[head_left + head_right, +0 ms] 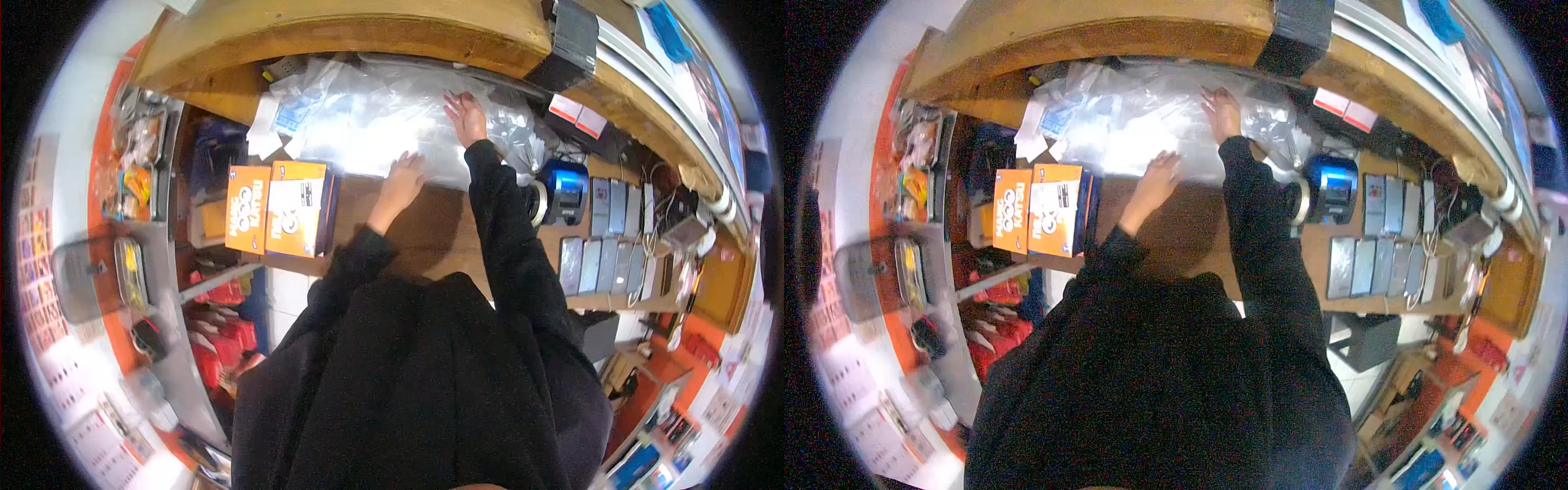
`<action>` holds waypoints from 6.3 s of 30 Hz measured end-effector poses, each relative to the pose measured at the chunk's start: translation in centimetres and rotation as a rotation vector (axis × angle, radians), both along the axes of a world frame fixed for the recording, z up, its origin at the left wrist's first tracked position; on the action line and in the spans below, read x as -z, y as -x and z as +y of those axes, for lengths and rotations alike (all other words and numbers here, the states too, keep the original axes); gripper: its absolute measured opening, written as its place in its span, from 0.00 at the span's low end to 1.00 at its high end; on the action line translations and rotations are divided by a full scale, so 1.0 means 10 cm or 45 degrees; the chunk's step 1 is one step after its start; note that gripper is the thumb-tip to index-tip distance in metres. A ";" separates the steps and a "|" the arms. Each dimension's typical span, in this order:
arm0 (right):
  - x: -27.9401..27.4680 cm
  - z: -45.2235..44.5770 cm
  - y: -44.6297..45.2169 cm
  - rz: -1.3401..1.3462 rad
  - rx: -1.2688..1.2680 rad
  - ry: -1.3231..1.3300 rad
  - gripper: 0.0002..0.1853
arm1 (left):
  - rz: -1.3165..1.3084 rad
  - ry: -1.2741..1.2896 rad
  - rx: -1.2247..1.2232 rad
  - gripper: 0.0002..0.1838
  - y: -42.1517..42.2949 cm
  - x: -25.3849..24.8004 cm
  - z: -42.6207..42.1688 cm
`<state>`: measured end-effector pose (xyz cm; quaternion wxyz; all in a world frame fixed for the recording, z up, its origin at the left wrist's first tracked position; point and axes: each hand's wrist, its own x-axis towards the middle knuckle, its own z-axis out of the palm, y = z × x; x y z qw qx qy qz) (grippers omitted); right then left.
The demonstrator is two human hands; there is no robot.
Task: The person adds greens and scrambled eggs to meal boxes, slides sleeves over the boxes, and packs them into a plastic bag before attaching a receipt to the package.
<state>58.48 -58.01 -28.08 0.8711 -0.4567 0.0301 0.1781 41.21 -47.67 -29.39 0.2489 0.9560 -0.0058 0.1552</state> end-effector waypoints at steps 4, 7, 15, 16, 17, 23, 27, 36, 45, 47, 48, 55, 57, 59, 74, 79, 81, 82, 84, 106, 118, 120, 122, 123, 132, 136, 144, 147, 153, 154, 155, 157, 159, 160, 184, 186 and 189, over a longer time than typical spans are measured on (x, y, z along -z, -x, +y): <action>0.27 -0.12 -0.03 -0.291 -0.292 -0.035 0.14 | 0.095 -0.027 -0.048 0.13 -0.42 0.25 -0.08; 0.26 -0.23 0.29 -0.409 -0.752 0.430 0.19 | 0.500 0.145 -0.133 0.11 -0.51 0.23 0.02; 0.72 -0.24 1.14 -1.045 -0.473 1.710 0.17 | 0.283 0.202 -0.083 0.07 -0.47 0.36 0.05; 0.83 -0.26 1.08 -1.058 -0.452 1.754 0.17 | 0.226 0.106 -0.072 0.07 -0.45 0.27 0.05; 0.94 -0.26 1.03 -1.071 -0.427 1.798 0.17 | 0.167 0.008 -0.059 0.06 -0.44 0.19 0.06; 0.62 -0.13 0.94 -1.100 -0.467 1.979 0.11 | 0.322 0.010 -0.149 0.09 -0.48 0.61 0.06; 0.81 -0.07 0.74 -1.209 -0.454 2.205 0.09 | 0.335 -0.309 -0.093 0.11 -0.42 0.45 0.05; 0.19 -0.19 1.15 -1.408 -0.301 1.644 0.08 | -0.144 -0.009 -0.163 0.18 0.45 0.19 -0.22; -0.52 -0.50 1.80 -1.627 -0.431 1.764 0.08 | 0.268 -0.150 -0.162 0.23 0.50 0.60 -0.36; -0.72 -0.60 1.99 -1.716 -0.504 1.713 0.07 | 0.528 -0.146 -0.084 0.23 0.50 0.47 -0.33; -0.82 -0.64 2.09 -1.718 -0.540 1.654 0.06 | 0.658 -0.146 -0.043 0.23 0.51 0.43 -0.31; -0.95 -0.88 2.73 -1.240 -0.279 1.312 0.06 | -0.017 0.213 -0.013 0.14 0.62 0.60 -0.13; -0.95 -0.94 2.47 -1.195 0.168 1.537 0.11 | 0.136 0.740 -0.031 0.13 0.73 0.50 -0.10; -0.81 -1.00 2.20 -1.111 0.159 1.662 0.31 | 0.292 1.111 -0.056 0.12 0.87 0.46 -0.06; -0.52 -0.72 3.20 -1.167 -0.396 1.695 0.10 | 0.598 2.626 -0.201 0.23 1.22 0.77 -0.36; -1.11 -0.93 3.40 -1.214 -0.439 1.593 0.05 | 0.572 3.502 0.007 0.46 1.19 0.28 -0.27; -1.33 -1.09 3.50 -1.195 -0.316 1.434 0.06 | 0.250 4.280 0.438 0.48 1.19 0.25 -0.28; -1.48 -1.21 3.52 -1.162 -0.247 1.369 0.07 | 0.163 4.256 0.563 0.49 1.19 0.27 -0.28; -1.65 -1.48 3.64 -0.840 0.028 1.105 0.08 | 0.122 3.823 0.648 0.50 1.18 0.33 -0.28; -0.70 -4.98 4.83 -0.040 0.536 0.816 0.12 | 0.954 1.836 0.345 0.08 2.66 -0.60 -2.27; -0.73 -4.44 5.11 -0.200 -0.058 1.059 0.15 | 0.793 1.466 0.439 0.12 3.46 -0.74 -3.39; -0.81 -4.20 5.17 -0.202 -0.127 0.965 0.17 | 0.721 1.466 0.443 0.14 3.54 -0.62 -3.60; -0.86 -4.06 5.19 -0.244 -0.147 0.934 0.17 | 0.509 1.623 0.380 0.17 3.57 -0.48 -3.75; -0.91 -4.03 5.18 -0.245 -0.165 0.918 0.17 | 0.539 1.550 0.346 0.18 3.56 -0.58 -3.73; -0.79 -3.87 5.06 -0.521 -0.165 1.161 0.14 | 0.359 1.439 0.249 0.14 3.45 -0.85 -3.40; -0.69 -3.76 5.06 -0.758 -0.186 1.293 0.14 | 0.655 2.072 0.034 0.15 3.47 -0.79 -3.48; -0.73 -3.77 4.97 -0.663 -0.147 1.334 0.14 | 0.232 0.799 0.271 0.12 3.26 -0.88 -3.20; -0.76 -3.74 4.93 -0.580 -0.172 1.286 0.15 | 0.391 0.984 0.267 0.10 3.22 -0.96 -3.13; -0.98 -3.56 4.77 -0.582 -0.221 1.253 0.16 | 0.426 1.549 0.127 0.22 3.09 -0.83 -3.21; -0.99 -3.52 4.74 -0.600 -0.223 1.251 0.16 | 0.500 1.548 0.087 0.23 3.08 -0.90 -3.17; -1.00 -3.47 4.70 -0.623 -0.226 1.273 0.16 | 0.574 1.546 0.047 0.25 3.07 -0.95 -3.13; -1.01 -3.38 4.62 -0.670 -0.233 1.316 0.16 | 0.635 1.517 0.074 0.24 2.97 -0.95 -2.99; -1.05 -3.29 4.50 -0.681 -0.164 1.294 0.15 | 0.677 1.471 0.184 0.21 2.85 -0.99 -2.81; -1.08 -3.25 4.44 -0.688 -0.128 1.283 0.14 | 0.590 1.417 0.223 0.18 2.78 -0.99 -2.73; -1.37 -2.82 4.21 -0.733 -0.160 1.372 0.16 | 0.316 0.854 0.221 0.08 2.53 -1.17 -2.27; -1.37 -2.85 4.21 -0.709 -0.150 1.355 0.15 | 0.230 0.850 0.252 0.08 2.56 -1.12 -2.24; -1.33 -2.91 4.24 -0.684 -0.170 1.352 0.15 | 0.393 0.901 0.170 0.08 2.62 -0.91 -2.17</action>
